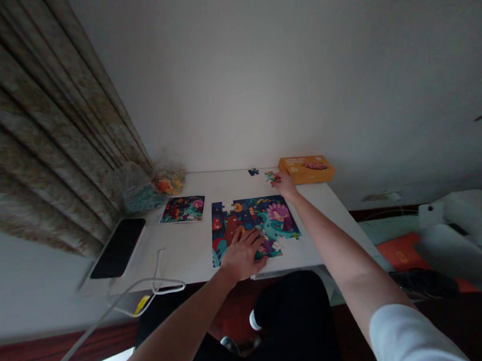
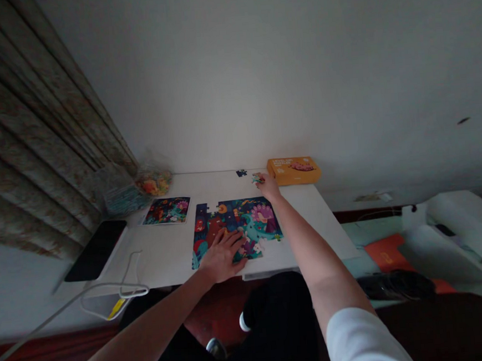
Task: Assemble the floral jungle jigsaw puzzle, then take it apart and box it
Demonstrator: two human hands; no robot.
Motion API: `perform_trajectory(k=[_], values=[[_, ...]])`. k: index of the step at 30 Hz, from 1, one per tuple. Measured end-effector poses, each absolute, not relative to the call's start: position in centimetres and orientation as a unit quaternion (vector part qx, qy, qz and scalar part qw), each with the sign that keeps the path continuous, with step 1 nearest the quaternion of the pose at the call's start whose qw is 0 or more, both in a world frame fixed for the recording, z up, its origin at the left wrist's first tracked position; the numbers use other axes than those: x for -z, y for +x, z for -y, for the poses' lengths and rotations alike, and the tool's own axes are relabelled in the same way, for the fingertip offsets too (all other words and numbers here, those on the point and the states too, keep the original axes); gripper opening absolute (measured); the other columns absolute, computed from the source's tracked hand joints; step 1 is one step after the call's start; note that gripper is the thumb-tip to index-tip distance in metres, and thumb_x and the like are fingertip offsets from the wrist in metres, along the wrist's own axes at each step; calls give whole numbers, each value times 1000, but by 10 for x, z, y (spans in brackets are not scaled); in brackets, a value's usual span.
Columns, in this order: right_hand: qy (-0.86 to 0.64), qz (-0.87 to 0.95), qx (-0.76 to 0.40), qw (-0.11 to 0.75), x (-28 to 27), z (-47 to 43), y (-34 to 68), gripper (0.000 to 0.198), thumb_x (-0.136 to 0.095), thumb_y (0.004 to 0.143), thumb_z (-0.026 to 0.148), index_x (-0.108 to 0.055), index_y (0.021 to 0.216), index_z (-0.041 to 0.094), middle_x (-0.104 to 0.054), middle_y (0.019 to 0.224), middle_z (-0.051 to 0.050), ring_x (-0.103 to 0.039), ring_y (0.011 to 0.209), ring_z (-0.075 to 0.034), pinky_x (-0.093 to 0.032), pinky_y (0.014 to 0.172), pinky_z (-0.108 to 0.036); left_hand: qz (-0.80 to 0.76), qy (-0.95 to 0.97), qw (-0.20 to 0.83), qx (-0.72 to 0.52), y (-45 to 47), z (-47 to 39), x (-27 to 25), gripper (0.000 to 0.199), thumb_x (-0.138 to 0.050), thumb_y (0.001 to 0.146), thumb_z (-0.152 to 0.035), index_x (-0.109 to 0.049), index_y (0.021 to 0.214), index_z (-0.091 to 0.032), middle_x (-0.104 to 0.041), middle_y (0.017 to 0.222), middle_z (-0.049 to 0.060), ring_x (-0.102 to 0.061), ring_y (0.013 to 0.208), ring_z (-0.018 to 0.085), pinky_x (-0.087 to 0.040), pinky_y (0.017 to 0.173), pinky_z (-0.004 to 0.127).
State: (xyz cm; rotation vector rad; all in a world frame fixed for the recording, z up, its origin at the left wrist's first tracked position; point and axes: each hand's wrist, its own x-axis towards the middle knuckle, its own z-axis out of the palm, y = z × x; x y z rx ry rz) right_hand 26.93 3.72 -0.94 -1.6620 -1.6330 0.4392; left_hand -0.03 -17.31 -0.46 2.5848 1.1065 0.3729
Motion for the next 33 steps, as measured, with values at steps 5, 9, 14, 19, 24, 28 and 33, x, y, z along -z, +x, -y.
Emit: perform_trajectory(k=[5,9,14,19,24,28,33], values=[[-639,587,-223,443,5,45,286,29,-69,73,28,-65,100,21,-75,88,-3,-70,82,-20,-54,79,-33,-382,908,130,-111,0,172,8,54,-53,98,-48,-56,145,-23,-52,157,10,-44,147,30,-21,127,59],[-596,526,-302,527,8,125,287,45,-74,72,39,-63,112,21,-68,72,3,-65,69,-18,-51,67,-30,-369,916,107,-111,0,172,11,53,-48,101,-48,-55,146,-23,-51,157,11,-43,146,31,-23,125,62],[-577,462,-364,566,22,195,274,47,-83,70,46,-64,106,22,-73,79,-1,-68,70,-19,-52,64,-29,-357,924,76,-113,0,172,14,49,-44,103,-47,-54,147,-30,-50,157,9,-41,148,31,-23,124,62],[-574,436,-391,572,39,218,257,46,-86,66,50,-66,95,22,-75,78,-3,-71,72,-21,-56,69,-32,-347,930,59,-101,0,171,12,48,-42,104,-47,-52,149,-32,-49,157,10,-41,148,31,-24,122,62],[-600,477,-372,524,45,217,248,44,-79,71,56,-67,95,20,-75,78,-3,-70,72,-21,-55,70,-32,-333,935,58,-108,6,173,11,46,-44,103,-40,-56,145,-26,-55,153,11,-45,145,30,-26,123,60],[-649,531,-287,463,45,214,245,38,-72,78,53,-69,100,21,-74,81,-3,-69,73,-22,-54,73,-35,-334,931,61,-136,23,183,15,44,-47,100,-31,-60,138,-13,-60,144,17,-54,137,28,-37,119,46],[-692,578,-164,400,43,212,243,25,-69,83,42,-72,96,21,-71,91,-8,-68,81,-24,-56,81,-37,-364,916,55,-161,35,193,17,44,-49,101,-34,-59,138,-14,-61,140,19,-55,134,32,-41,115,50]])
